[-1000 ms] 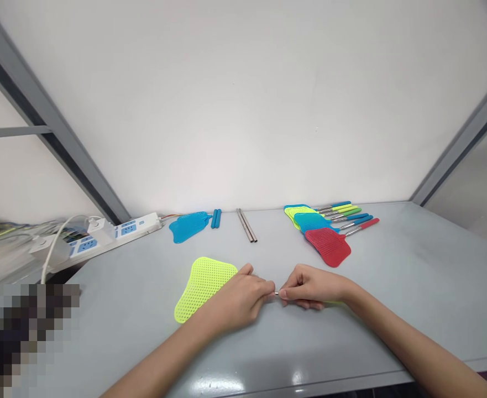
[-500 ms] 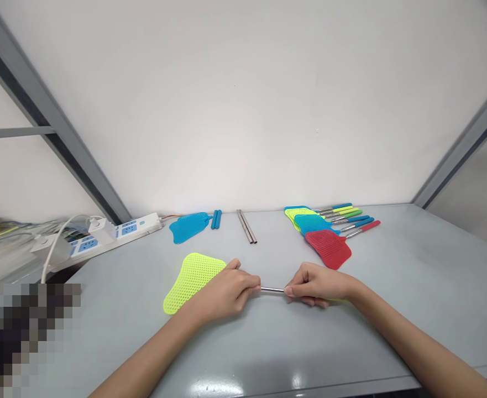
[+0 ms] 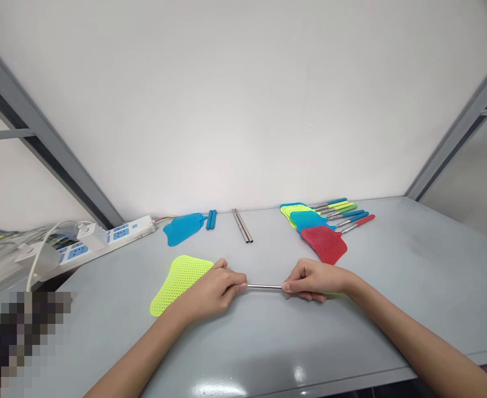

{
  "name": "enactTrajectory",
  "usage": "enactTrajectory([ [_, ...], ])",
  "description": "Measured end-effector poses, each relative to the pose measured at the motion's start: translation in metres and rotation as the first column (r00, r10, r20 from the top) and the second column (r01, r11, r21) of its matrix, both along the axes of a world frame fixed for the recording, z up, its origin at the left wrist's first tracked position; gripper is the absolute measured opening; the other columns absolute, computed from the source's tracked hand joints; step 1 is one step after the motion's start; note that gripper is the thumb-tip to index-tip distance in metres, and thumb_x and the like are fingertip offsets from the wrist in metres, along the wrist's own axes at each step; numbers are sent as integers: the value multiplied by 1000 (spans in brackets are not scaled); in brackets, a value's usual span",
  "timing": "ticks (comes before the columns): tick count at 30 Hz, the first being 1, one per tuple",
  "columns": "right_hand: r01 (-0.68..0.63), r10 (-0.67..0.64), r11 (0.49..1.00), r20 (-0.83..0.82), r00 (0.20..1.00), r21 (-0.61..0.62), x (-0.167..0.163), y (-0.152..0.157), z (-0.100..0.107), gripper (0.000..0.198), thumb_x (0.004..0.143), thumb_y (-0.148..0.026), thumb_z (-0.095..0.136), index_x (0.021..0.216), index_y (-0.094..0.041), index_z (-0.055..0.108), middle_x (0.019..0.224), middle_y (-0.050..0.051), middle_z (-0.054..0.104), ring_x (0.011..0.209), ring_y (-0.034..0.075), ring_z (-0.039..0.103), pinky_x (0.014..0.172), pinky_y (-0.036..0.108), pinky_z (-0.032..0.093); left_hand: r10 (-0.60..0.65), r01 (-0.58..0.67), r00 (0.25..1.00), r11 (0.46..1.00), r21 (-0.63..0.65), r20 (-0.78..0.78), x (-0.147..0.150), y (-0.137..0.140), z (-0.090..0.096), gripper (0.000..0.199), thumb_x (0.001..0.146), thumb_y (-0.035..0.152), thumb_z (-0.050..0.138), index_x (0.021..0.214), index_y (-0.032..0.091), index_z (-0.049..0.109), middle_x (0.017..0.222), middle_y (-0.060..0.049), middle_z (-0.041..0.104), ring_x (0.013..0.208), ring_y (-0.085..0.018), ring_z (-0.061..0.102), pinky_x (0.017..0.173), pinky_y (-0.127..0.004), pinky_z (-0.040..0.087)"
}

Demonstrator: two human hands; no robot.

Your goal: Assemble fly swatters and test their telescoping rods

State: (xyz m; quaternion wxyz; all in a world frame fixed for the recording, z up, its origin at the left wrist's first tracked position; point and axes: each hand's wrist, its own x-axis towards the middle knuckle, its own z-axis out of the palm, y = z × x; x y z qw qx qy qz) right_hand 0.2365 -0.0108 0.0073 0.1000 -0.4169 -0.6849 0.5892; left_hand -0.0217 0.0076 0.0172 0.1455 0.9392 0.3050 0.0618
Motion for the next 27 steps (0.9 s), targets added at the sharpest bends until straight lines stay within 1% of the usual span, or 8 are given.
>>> enactTrajectory([
  [4, 8, -8, 1000, 19, 1000, 25, 1, 0, 0, 34, 76, -42, 49, 77, -11, 63, 48, -5, 43, 31, 2, 35, 31, 15, 30, 10, -10, 1000, 1000, 4, -17, 1, 0, -1, 32, 88, 27, 26, 60, 18, 37, 52, 3, 42, 60, -13, 34, 65, -27, 28],
  [8, 5, -7, 999, 49, 999, 45, 4, 1, 0, 33, 76, -42, 50, 76, -12, 63, 48, -5, 43, 31, 3, 36, 30, 15, 30, 27, -26, 999, 1000, -12, 27, 7, -4, -3, 32, 89, 28, 25, 62, 18, 41, 57, 3, 45, 60, -12, 41, 69, -27, 30],
  [12, 31, -32, 999, 52, 998, 34, 5, 2, -2, 34, 76, -43, 50, 77, -12, 63, 49, -5, 44, 31, 3, 37, 30, 15, 31, 54, -53, 994, 999, -11, 91, 12, -7, -3, 28, 89, 28, 27, 77, 20, 51, 72, 1, 53, 71, -13, 47, 71, -28, 32],
  [15, 41, -42, 999, 56, 998, 22, 5, 3, -3, 35, 76, -44, 49, 79, -12, 64, 49, -4, 45, 31, 3, 38, 30, 15, 31, 59, -57, 990, 998, -23, 124, 14, -8, -2, 26, 89, 26, 28, 88, 22, 53, 79, 0, 55, 76, -14, 48, 72, -28, 34],
  [20, 39, -39, 999, 57, 998, 6, 4, 2, -2, 34, 75, -43, 50, 81, -12, 65, 50, -4, 46, 32, 3, 39, 32, 15, 32, 62, -56, 986, 998, -40, 152, 12, -9, -2, 27, 89, 27, 28, 89, 22, 55, 80, -1, 54, 76, -14, 49, 72, -28, 37],
  [22, 38, -38, 999, 49, 998, 3, 4, 1, -1, 34, 75, -43, 50, 81, -13, 65, 51, -4, 46, 32, 3, 39, 32, 15, 32, 70, -64, 985, 997, -44, 157, 12, -10, -3, 27, 89, 27, 28, 94, 23, 55, 84, -1, 54, 79, -14, 50, 74, -28, 39],
  [24, 37, -37, 999, 43, 998, -1, 5, 1, -1, 33, 75, -42, 50, 81, -13, 65, 51, -4, 47, 32, 3, 40, 32, 15, 32, 83, -81, 982, 996, -22, 168, 13, -11, -2, 28, 89, 27, 28, 103, 25, 52, 89, -2, 54, 83, -14, 50, 76, -29, 39],
  [27, 36, -36, 999, 35, 999, 1, 5, 2, -2, 33, 76, -42, 50, 82, -14, 66, 51, -4, 47, 33, 4, 40, 32, 15, 32, 80, -95, 978, 993, 68, 195, 13, -16, 3, 29, 88, 24, 31, 113, 27, 47, 99, -3, 53, 91, -16, 48, 80, -31, 40],
])
